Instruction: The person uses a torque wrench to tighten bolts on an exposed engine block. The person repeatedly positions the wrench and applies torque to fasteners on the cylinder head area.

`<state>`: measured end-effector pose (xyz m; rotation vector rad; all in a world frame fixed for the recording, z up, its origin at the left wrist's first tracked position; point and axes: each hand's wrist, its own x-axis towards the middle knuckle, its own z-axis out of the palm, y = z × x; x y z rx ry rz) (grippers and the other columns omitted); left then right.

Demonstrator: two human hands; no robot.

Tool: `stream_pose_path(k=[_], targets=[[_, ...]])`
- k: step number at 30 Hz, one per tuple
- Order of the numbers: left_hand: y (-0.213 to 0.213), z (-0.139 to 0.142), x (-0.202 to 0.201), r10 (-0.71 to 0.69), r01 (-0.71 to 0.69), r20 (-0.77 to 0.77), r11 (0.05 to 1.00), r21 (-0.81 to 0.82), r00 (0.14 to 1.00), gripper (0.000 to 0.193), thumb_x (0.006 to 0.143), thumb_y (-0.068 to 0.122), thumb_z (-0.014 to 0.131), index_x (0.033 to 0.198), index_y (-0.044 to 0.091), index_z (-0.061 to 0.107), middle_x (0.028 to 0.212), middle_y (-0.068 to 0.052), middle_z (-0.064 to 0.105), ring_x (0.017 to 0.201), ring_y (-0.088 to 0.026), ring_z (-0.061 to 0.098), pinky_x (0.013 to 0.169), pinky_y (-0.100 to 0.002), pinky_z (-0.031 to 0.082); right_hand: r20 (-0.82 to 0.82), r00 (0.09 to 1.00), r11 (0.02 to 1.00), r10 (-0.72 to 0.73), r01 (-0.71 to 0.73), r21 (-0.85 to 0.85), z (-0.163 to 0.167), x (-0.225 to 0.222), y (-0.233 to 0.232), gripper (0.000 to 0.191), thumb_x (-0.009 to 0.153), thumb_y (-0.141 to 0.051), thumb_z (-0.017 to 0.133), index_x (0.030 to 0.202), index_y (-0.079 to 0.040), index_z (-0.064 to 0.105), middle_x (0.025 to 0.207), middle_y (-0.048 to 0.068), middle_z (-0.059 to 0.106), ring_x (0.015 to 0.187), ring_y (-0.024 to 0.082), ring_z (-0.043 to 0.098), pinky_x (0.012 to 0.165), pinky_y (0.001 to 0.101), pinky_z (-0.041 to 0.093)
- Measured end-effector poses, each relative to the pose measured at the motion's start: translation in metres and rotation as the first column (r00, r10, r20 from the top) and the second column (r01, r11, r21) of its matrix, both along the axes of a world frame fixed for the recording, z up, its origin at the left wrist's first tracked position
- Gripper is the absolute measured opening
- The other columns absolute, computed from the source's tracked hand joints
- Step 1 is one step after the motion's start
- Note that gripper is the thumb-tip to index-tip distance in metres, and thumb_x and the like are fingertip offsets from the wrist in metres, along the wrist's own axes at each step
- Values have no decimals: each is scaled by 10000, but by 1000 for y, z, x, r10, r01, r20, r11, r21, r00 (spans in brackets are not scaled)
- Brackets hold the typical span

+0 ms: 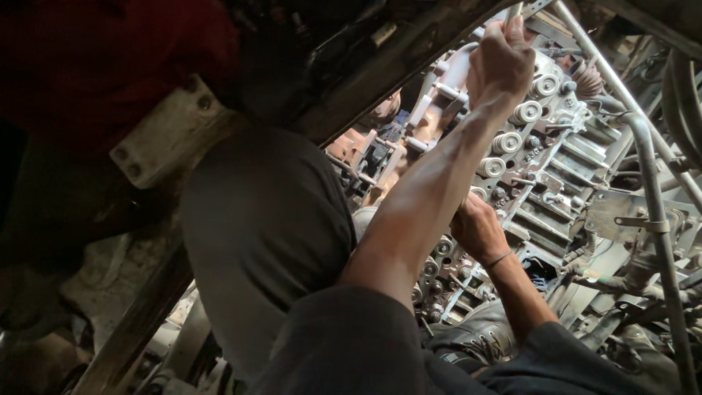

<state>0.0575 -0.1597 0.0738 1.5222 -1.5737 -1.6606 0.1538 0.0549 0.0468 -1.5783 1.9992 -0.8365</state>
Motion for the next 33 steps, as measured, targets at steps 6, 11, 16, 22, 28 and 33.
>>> stream_pose_path(k=[6,11,16,22,28,33], targets=[[-11,-12,10,121,-122,-20,987,-107,992,478,1073,405,344,1055,67,680,923,-217,774,803,-340,754,717,-480,599,31,999,999,14,-16,52,2,-6,2,202,860,55,593,1051,-11,592,922,200,615,866,412,637,757,481,544],[-39,-36,30,141,-118,92,968,-223,986,428,1005,267,379,919,3,705,883,-239,769,783,-316,737,758,-437,598,50,996,996,68,-64,-66,2,-7,-8,299,872,62,605,1150,-41,639,1043,188,696,974,398,675,832,465,559],[-42,-40,29,190,-195,-57,868,-457,980,381,984,237,459,1059,-55,693,1103,-321,706,1028,-442,699,913,-474,548,93,996,1000,-8,10,-22,-8,-10,-4,403,784,55,658,1174,-47,678,1015,201,711,968,372,704,834,431,568],[-24,-17,24,70,-134,-212,942,-306,975,435,1016,324,457,1140,-62,616,1116,-329,700,1094,-450,690,961,-481,524,148,985,995,-92,96,-15,-8,-2,-4,357,861,55,649,1204,-36,679,1024,195,723,956,348,729,829,404,576],[-29,-3,31,106,-179,-192,890,-420,976,476,1053,312,394,1265,-72,577,1268,-378,601,1195,-505,597,1041,-526,449,221,971,826,-88,-53,561,34,-35,7,200,985,-107,668,1169,-30,645,1035,125,797,933,210,798,778,348,636],[-28,-14,30,46,-107,-200,945,-308,979,439,1053,277,384,1241,-54,602,1276,-351,618,1197,-477,612,1056,-510,459,285,958,829,11,-168,534,97,-109,20,372,980,-239,592,1311,-75,634,1155,127,764,968,193,782,829,320,649]])
